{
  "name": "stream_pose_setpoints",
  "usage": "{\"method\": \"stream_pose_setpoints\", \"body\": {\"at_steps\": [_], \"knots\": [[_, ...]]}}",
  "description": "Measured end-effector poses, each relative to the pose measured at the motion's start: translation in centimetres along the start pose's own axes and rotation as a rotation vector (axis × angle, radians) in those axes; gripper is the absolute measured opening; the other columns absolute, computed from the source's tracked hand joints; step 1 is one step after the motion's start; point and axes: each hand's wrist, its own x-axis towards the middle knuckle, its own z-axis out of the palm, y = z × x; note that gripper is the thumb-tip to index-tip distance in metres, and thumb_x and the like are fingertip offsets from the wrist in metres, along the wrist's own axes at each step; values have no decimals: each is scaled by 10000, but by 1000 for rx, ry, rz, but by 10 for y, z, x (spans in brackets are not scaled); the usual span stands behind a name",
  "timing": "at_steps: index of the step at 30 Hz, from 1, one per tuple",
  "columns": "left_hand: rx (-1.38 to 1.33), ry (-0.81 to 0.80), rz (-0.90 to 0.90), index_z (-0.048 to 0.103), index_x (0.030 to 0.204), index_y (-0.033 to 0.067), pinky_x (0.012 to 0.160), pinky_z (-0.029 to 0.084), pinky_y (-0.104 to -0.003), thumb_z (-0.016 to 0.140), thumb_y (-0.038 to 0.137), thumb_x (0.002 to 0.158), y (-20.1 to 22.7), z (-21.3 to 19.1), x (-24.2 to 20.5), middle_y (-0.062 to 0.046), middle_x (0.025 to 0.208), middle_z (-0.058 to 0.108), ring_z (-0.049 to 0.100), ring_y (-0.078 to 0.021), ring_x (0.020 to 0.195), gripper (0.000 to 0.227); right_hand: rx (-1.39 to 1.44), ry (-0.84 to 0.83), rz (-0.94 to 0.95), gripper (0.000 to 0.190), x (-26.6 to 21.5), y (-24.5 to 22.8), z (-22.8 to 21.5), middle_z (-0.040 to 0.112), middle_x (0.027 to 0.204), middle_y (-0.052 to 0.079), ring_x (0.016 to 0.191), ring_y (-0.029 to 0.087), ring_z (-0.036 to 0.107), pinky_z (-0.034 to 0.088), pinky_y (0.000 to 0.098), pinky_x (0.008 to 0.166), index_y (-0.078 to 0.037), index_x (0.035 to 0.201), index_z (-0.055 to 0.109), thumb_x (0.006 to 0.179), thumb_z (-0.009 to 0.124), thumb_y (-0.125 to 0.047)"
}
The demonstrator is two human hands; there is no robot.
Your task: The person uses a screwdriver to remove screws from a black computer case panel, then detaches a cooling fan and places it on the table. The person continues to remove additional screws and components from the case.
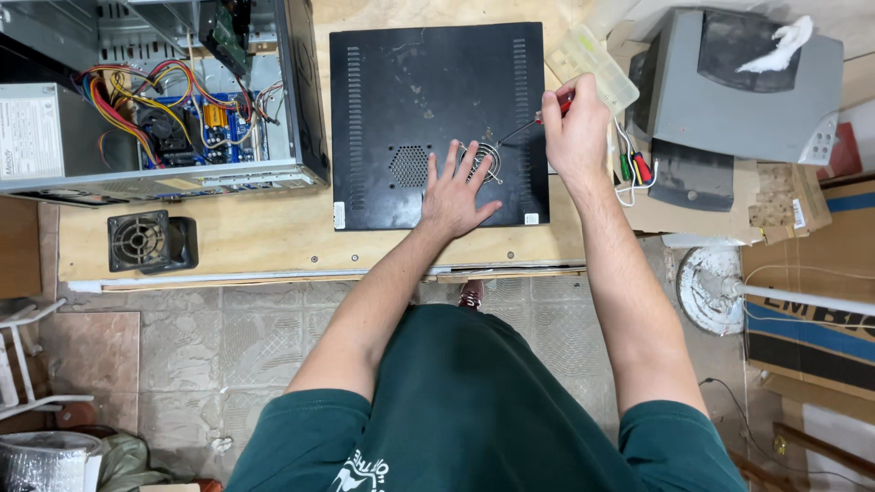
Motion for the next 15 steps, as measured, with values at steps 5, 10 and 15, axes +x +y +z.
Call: {"method": "stream_pose_setpoints", "body": {"at_steps": [5,10,15], "knots": [[1,-19,-14,421,1769,255,1326,198,-765,482,859,1039,2,-3,1,-96,1879,251,169,-417,1728,949,-5,-16,-25,167,5,6,-3,763,860,87,756,270,744,547,443,748,-68,1076,560,1163,654,-174],[1,-66,-19,372,1787,259,1332,165,-755,434,854,1053,3,-12,3,-94,1886,230,144,-416,1732,947,-3,-28,-19,168,10,7,-8,782,861,93,779,284,769,551,455,769,-74,1087,564,1161,648,-199],[-8,-20,-8,406,1776,252,1330,176,-759,467,851,1048,3,-8,1,-95,1878,263,166,-420,1729,945,23,-26,-18,156,13,3,-5,798,849,72,776,257,789,560,427,787,-90,1081,558,1148,641,-204]]}}
